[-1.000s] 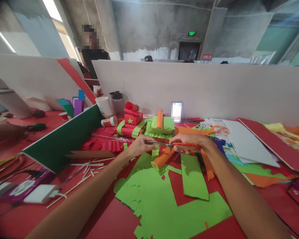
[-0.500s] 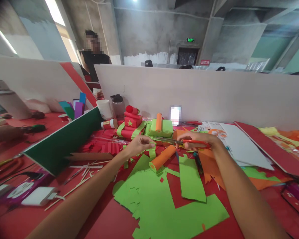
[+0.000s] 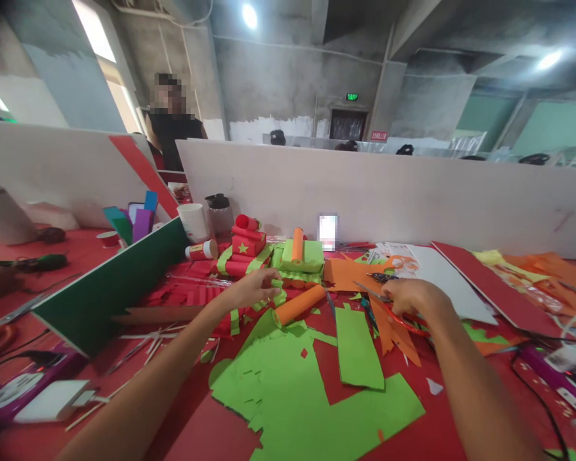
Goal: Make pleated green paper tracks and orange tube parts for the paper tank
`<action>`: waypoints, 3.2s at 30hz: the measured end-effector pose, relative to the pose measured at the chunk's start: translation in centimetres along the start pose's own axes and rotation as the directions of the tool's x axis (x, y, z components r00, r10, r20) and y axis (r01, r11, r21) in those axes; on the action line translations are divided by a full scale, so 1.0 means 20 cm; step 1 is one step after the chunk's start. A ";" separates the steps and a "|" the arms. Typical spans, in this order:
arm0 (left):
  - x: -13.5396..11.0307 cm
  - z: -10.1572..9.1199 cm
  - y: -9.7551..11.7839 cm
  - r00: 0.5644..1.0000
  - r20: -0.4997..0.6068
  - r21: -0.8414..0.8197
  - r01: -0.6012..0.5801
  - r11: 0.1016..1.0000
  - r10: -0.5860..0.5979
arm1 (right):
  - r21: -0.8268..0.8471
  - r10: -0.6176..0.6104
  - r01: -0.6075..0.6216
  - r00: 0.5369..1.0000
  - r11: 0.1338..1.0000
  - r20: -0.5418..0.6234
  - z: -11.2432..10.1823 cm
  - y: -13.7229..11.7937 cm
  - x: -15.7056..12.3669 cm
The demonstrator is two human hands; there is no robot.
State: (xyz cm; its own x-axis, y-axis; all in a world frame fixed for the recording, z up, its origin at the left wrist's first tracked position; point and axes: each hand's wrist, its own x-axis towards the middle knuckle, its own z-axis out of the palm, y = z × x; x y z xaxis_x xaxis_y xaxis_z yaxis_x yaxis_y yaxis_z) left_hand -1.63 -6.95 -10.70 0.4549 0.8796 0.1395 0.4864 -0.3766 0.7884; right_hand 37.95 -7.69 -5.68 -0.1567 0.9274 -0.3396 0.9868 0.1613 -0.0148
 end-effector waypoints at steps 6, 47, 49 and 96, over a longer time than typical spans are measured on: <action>0.01 -0.01 0.00 0.997 -0.050 0.068 -0.061 0.996 0.065 | -0.100 -0.039 0.030 0.996 0.995 -0.081 -0.01 -0.22 -0.06; -0.03 0.04 0.09 0.993 0.033 0.236 -0.117 0.965 0.112 | 0.431 -0.378 0.724 0.665 0.538 -0.645 0.33 -0.88 0.07; -0.03 0.04 0.10 0.994 0.044 0.248 -0.111 0.962 0.103 | 0.418 -0.372 0.724 0.659 0.548 -0.654 0.33 -0.88 0.08; -0.04 0.03 0.10 0.942 0.320 -0.267 0.190 0.945 -0.099 | 0.421 -0.406 0.722 0.671 0.549 -0.621 0.31 -0.88 0.05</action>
State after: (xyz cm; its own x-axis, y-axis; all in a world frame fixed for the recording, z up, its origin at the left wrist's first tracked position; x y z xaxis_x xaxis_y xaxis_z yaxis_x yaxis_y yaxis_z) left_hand -0.52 -8.56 -9.62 0.6190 0.7732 -0.1378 0.3465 -0.1113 0.9314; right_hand 20.71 -11.58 -11.57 -0.5309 0.7661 0.3622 0.4456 0.6160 -0.6496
